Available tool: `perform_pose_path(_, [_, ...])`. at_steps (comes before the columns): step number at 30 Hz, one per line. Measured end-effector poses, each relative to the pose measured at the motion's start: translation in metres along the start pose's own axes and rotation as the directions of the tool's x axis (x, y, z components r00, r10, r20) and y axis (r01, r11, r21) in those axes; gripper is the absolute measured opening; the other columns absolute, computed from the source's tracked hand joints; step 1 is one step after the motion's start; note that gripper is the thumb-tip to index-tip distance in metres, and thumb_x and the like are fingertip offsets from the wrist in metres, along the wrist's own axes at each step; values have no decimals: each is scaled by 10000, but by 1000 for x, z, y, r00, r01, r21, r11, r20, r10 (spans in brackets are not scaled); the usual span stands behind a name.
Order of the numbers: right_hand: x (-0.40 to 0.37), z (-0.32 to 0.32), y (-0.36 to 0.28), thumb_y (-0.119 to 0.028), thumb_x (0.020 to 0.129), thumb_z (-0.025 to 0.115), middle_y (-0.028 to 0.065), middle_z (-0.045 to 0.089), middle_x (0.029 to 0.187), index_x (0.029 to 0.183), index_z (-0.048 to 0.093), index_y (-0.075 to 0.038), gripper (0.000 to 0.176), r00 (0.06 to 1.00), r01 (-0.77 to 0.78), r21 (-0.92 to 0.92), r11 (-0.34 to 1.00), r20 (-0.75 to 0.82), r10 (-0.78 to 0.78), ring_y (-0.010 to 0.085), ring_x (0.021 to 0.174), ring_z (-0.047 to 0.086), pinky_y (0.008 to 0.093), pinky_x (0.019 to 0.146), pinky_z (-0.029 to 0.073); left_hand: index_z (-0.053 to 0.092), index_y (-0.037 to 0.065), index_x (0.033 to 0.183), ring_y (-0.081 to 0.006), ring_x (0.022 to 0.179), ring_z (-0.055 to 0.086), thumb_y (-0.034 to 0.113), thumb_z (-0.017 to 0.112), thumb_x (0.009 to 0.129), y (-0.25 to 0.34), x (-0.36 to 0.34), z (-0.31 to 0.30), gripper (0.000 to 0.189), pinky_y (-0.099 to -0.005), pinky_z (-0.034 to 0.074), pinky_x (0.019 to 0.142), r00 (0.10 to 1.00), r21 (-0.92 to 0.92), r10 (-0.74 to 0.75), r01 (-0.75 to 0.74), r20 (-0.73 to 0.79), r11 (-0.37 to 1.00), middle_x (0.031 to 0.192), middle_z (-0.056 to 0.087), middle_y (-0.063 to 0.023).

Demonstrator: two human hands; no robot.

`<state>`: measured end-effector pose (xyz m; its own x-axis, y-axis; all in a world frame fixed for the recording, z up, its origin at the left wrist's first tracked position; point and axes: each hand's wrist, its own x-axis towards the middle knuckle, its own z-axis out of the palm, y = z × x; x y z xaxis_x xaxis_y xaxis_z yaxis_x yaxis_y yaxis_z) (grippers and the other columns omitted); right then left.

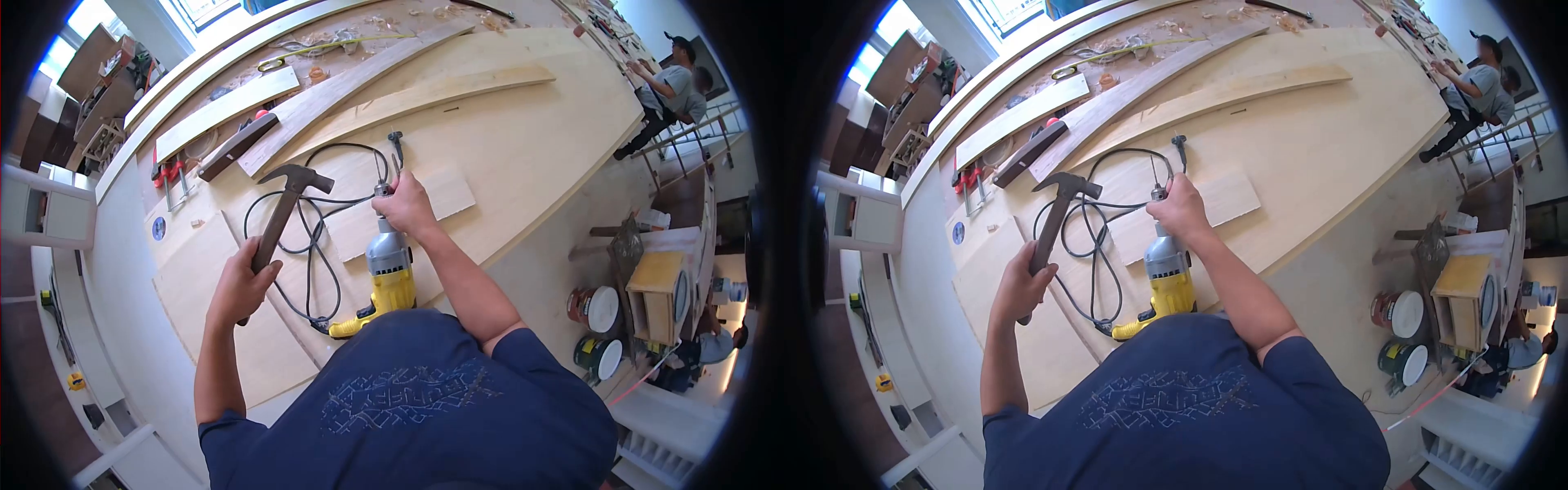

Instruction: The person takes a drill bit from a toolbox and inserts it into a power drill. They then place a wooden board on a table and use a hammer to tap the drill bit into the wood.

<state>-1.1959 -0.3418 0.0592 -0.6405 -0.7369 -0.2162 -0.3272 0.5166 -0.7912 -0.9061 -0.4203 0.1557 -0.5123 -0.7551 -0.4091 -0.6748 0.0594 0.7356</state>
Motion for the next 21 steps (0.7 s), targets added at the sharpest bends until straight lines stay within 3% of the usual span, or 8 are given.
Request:
perform_pose_path(3, [18,20,17,-228,662,759,153,607,800,836,476,-37,383,999,47,-29,998,-12,-47,304,760,613,389,724,508,562,10,1096,-124,574,413,147,680,876,-2,-7,-5,285,-307,377,533,999,-57,5,-7,-34,998,652,460,-23])
perform_pose_path(6, [23,29,22,-207,675,756,183,600,887,907,501,-9,398,992,126,-121,985,-13,-128,343,883,600,430,804,491,562,12,1103,-103,539,412,144,684,878,-17,-8,-2,288,-292,362,499,997,-70,32,-36,-66,997,649,460,-10])
perform_pose_path(12, [13,37,30,-338,695,838,145,590,789,830,490,-34,481,817,439,-407,801,-190,-545,320,747,594,417,699,497,555,14,1078,-93,533,426,140,682,882,-13,2,6,265,-293,367,487,999,-98,9,-12,-38,995,647,464,-5])
perform_pose_path(14, [17,21,21,-416,720,828,130,602,780,837,503,-29,519,961,255,-207,944,-50,-271,296,728,597,394,691,504,551,17,1069,-96,533,437,138,682,882,-11,8,9,258,-299,376,487,999,-54,29,-30,-27,998,649,470,-3])
perform_pose_path(15, [21,13,22,-455,732,824,123,608,775,840,509,-26,543,990,134,-117,984,48,-129,284,718,598,382,687,508,548,18,1066,-94,531,449,140,680,885,-10,10,10,255,-296,385,485,1000,-63,21,-22,-10,998,651,477,-2])
perform_pose_path(18, [55,3,53,-554,787,750,135,626,785,862,541,-8,589,972,103,109,989,199,-123,304,738,607,395,699,496,539,18,1053,-89,525,481,145,672,894,-7,15,21,243,-283,413,477,1000,-145,-12,15,25,989,655,497,3])
perform_pose_path(19, [63,8,67,-640,785,706,157,635,787,835,542,-15,648,956,151,173,973,225,-189,298,762,621,391,708,496,535,17,1047,-87,523,490,146,668,898,-12,21,33,238,-275,422,475,999,-202,-21,26,29,979,657,502,5])
perform_pose_path(21, [48,6,58,-673,787,677,161,634,790,829,541,-19,669,938,171,19,985,302,-168,310,769,621,393,719,496,521,11,1013,-78,516,523,147,650,912,-28,31,59,213,-250,454,464,999,-331,-16,32,51,943,658,516,5])
